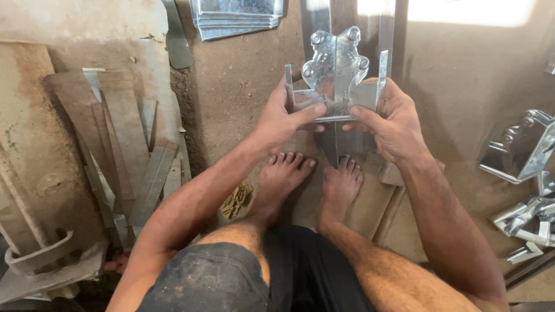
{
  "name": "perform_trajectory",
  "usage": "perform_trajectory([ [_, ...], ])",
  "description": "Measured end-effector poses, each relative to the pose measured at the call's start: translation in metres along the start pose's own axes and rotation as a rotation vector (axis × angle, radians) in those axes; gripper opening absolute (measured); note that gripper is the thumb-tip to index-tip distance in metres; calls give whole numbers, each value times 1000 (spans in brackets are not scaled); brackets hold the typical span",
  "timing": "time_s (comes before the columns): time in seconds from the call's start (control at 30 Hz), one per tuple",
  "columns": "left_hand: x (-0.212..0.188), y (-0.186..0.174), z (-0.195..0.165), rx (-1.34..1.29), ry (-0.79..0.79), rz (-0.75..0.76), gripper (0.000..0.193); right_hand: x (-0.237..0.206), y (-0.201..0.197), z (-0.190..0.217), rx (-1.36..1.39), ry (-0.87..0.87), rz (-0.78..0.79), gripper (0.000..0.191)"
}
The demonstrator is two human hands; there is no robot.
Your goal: The person sits on the ground and shapes decorative galvanized sheet metal pieces by hand, fitting each piece over a metal angle form and striking it with a wooden mallet to bend the edges. Finished pieces are set aside in a pile and a new piece is picked up to repeat the shaping.
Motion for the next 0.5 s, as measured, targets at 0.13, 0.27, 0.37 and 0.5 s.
perform_trajectory([
  [0.13, -1, 4, 13, 21, 91, 19, 73, 3, 4, 5, -43, 25, -8, 40],
  [0.27, -1, 3, 14, 23, 137, 15, 64, 0, 14, 19, -77, 6, -9, 47],
  [0.37, -1, 5, 12, -4, 154, 34, 62, 2, 24, 45, -435, -332, -80, 61],
  [0.5, 1, 6, 14, -70, 157, 42, 60, 32, 40, 73, -747, -582, -118, 74],
])
Point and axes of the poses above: each hand's wrist, its own x-axis towards the middle knuckle, its own y-axis out of the palm, z = x × y, the point moved 2 cm from there along x, towards the middle knuckle, and after that the axes turned 6 degrees about -z, right-handed, at the moved point
